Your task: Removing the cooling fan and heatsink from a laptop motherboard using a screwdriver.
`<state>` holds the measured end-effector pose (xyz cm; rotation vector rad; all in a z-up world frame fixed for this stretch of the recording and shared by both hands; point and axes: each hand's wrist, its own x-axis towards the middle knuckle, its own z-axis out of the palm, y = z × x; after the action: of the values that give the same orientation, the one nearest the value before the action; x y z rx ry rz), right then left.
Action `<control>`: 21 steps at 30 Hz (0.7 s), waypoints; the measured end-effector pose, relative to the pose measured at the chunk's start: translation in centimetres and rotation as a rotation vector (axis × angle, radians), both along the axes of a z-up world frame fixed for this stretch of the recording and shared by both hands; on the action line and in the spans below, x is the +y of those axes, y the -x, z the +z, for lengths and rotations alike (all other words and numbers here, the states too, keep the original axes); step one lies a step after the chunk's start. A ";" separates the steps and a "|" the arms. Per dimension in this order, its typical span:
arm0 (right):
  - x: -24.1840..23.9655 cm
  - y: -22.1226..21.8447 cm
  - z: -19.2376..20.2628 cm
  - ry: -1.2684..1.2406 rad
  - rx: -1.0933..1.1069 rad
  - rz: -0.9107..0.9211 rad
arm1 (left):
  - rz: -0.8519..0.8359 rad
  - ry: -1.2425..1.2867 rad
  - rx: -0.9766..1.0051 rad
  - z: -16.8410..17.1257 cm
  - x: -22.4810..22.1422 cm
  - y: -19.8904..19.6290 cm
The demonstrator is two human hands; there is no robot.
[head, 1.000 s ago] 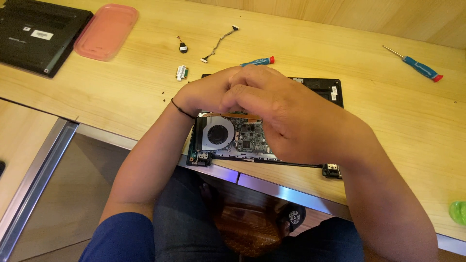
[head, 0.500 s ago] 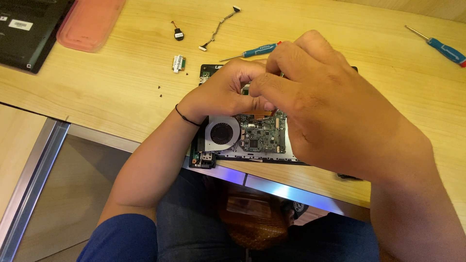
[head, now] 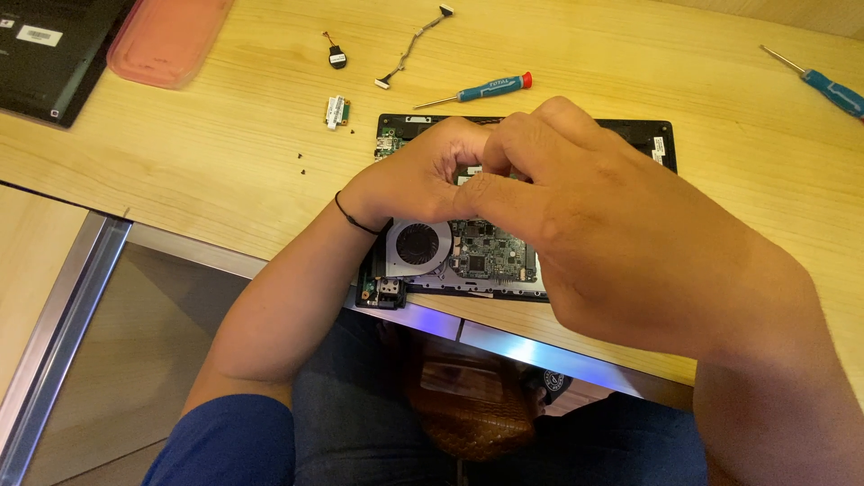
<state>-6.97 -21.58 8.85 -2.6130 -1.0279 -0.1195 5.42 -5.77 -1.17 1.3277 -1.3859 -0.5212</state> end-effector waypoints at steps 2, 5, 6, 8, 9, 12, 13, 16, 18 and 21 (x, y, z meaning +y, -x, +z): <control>0.0 0.2 0.1 0.109 -0.169 -0.022 | 0.042 0.001 -0.088 -0.2 0.0 0.1; -0.2 -0.2 -0.4 0.183 -0.302 -0.180 | 0.099 0.018 -0.025 1.2 -0.3 0.6; -0.1 -0.2 -0.6 0.184 -0.302 -0.179 | 0.101 0.019 -0.025 1.1 -0.4 0.7; 0.2 -0.3 -1.0 0.358 -0.234 -0.363 | 0.116 0.060 -0.015 1.0 -0.6 0.9; 0.3 -0.3 -0.8 0.359 -0.235 -0.362 | 0.118 0.061 -0.016 1.0 -0.6 1.0; 0.5 -0.3 -0.5 0.238 -0.065 -0.284 | 0.204 -0.021 0.003 1.0 -0.7 1.4; 0.4 -0.1 -0.6 0.237 -0.118 -0.267 | 0.199 -0.017 -0.009 1.0 -0.7 1.4; -0.5 -0.7 -0.7 0.143 -0.128 -0.254 | 0.180 0.045 -0.056 1.2 -0.5 0.8; -1.7 -1.2 -0.6 0.050 -0.086 -0.258 | 0.167 0.103 -0.092 1.4 -0.1 0.3; -4.2 -2.0 -0.8 -0.215 -0.130 -0.269 | 0.200 0.063 0.022 1.2 0.6 -0.9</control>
<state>-4.99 -25.74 8.07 -2.5558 -0.6550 -0.4425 6.28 -5.21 0.08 1.3868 -1.2260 -0.3538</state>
